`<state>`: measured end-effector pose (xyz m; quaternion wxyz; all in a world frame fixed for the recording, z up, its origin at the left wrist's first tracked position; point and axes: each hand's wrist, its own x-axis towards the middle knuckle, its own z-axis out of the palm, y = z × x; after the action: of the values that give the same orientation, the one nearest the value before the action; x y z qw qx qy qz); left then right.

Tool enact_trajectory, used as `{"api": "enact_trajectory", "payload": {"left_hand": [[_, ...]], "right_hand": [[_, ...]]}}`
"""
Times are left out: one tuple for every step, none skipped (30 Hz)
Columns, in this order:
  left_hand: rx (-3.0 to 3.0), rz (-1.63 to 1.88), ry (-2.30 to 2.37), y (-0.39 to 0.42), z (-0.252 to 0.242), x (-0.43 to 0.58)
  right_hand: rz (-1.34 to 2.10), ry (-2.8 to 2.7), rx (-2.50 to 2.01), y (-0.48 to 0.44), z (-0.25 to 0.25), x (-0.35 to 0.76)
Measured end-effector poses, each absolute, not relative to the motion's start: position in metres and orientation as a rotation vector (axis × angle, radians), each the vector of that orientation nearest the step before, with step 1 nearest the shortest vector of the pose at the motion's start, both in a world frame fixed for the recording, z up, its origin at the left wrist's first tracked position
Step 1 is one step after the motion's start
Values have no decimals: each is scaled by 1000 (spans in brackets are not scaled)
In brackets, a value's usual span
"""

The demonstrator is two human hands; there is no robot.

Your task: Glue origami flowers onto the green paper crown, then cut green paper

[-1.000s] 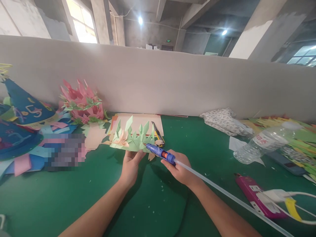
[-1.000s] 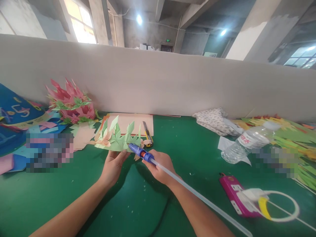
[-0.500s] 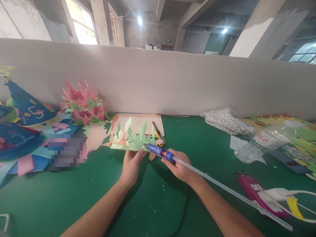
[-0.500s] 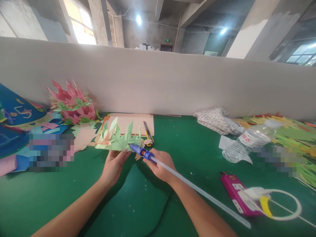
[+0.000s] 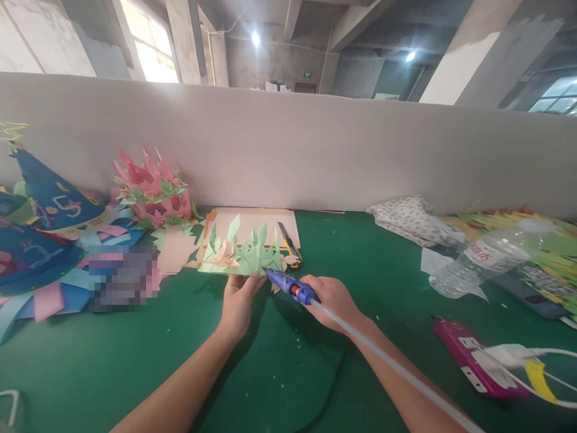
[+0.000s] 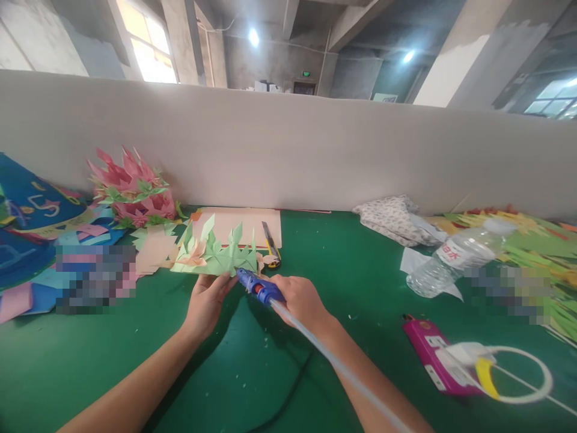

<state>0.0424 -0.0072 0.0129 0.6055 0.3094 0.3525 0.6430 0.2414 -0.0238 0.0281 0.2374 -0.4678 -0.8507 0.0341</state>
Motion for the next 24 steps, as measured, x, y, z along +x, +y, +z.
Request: {"api": "enact_trajectory", "payload": {"left_hand": [[723,1489,809,-7,12,42],[729,1491,806,-6,11,42],[735,1492,806,-6,11,42],[743,1490,809,-5,10,42],[752,1488,814,-5,9,41],[761,1490,818,-4,8,41],[770,1496,818,-4,8,41],[777,1503,814,-3,9,40],[780,1514,809,-3,10,40],[776,1529,803,-2,11,39],[768,1543,796,-2,13,39],[758,1557,791,-2,15,38],[747,1568,789,-2,17,38],[737,1580,791,-2,19,38],[729,1588,795,-2,20,38],[724,1595,800,-2,21,37],[723,1599,805,-2,22,37],[724,1605,809,-2,22,37],[728,1612,813,-2,21,37],[729,1619,820,-2,20,37],[729,1625,828,-2,19,37],[729,1632,836,-1,17,37],[728,1636,842,-1,16,36],[729,1637,847,-1,15,36]], "right_hand": [[154,-2295,-1323,-25,30,241],[226,-2249,-1356,-26,32,240],[305,-2199,-1377,-27,34,240],[380,-2143,-1388,-27,35,240],[442,-2082,-1394,-28,36,240],[498,-2021,-1400,-28,37,241],[553,-1961,-1407,-27,36,243],[627,-1906,-1413,-26,35,244],[713,-1848,-1408,-23,33,246],[798,-1781,-1394,-20,31,249],[874,-1707,-1374,-17,28,252],[897,-1614,-1359,-12,25,255],[869,-1522,-1361,-8,21,259],[776,-1425,-1401,-4,18,264],[670,-1370,-1486,1,15,269],[557,-1369,-1600,4,12,274],[466,-1403,-1719,7,9,279],[412,-1442,-1803,10,7,284],[367,-1466,-1859,12,5,288],[332,-1487,-1897,13,4,291],[311,-1499,-1919,14,4,293],[299,-1505,-1936,15,3,295],[295,-1510,-1955,15,3,296],[297,-1513,-1977,16,4,297]]}}
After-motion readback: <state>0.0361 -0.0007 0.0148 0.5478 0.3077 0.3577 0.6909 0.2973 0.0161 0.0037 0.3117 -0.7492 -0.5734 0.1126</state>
